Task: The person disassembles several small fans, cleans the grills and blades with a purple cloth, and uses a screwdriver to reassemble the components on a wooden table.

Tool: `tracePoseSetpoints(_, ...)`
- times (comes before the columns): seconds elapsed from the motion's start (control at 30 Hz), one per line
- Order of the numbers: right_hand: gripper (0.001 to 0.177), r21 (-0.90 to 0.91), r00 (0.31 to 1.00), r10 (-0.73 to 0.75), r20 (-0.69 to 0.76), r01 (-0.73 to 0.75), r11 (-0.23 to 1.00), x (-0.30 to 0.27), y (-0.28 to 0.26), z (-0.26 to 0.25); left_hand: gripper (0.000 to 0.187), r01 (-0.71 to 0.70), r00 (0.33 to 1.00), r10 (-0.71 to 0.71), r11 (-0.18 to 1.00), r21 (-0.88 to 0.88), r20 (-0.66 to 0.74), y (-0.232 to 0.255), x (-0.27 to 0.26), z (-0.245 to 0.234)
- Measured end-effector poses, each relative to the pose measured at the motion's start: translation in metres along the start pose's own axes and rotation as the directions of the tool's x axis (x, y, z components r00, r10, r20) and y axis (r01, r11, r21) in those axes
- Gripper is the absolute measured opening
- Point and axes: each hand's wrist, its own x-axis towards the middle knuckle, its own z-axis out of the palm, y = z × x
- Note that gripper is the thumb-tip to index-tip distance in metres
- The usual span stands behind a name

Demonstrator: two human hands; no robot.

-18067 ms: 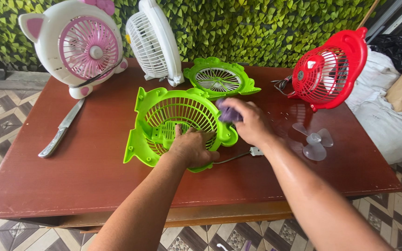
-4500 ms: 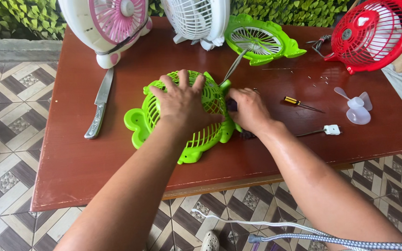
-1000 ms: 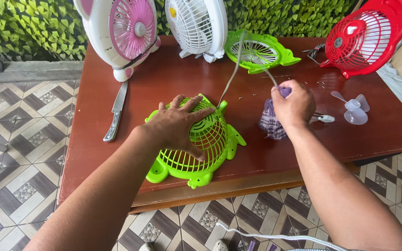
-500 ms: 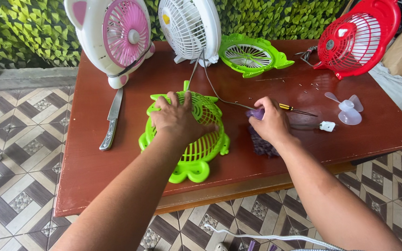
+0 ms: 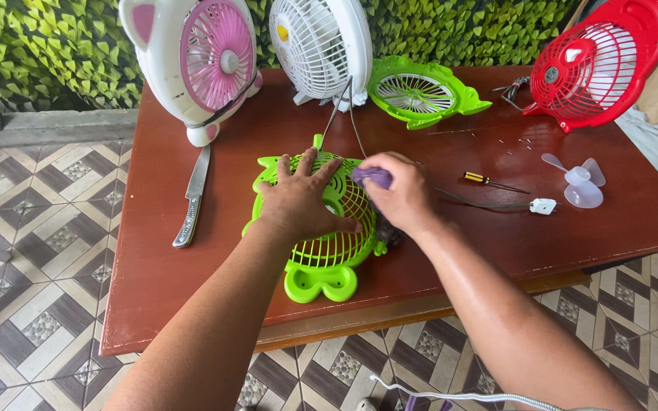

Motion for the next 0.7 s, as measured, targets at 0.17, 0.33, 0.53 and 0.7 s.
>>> tracePoseSetpoints(0.17,0.020,0.060,0.981,-0.172,-0.095,0.178,0.982,-0.013,-0.005,0.012,0.126,-0.001,1.000,0.001,0.999,-0.032,0.006,-0.001,0.001,0.001)
tracePoseSetpoints(0.33,0.016,0.122,0.997,0.069,-0.044,-0.063,0.991,-0.006,-0.007,0.008,0.126,0.002,1.000,-0.001,0.999,-0.035,0.009,-0.003,0.003,0.001)
tracePoseSetpoints(0.53,0.022,0.080,0.950,-0.304,-0.070,0.309,0.948,-0.022,-0.009,0.018,0.128,-0.010,1.000,0.011,0.998,-0.067,0.020,0.001,0.006,0.004)
tracePoseSetpoints(0.7,0.033,0.253,0.890,0.456,0.006,-0.442,0.860,-0.024,-0.002,0.022,0.135,-0.008,0.986,0.022,0.996,-0.085,0.163,-0.009,0.014,-0.005)
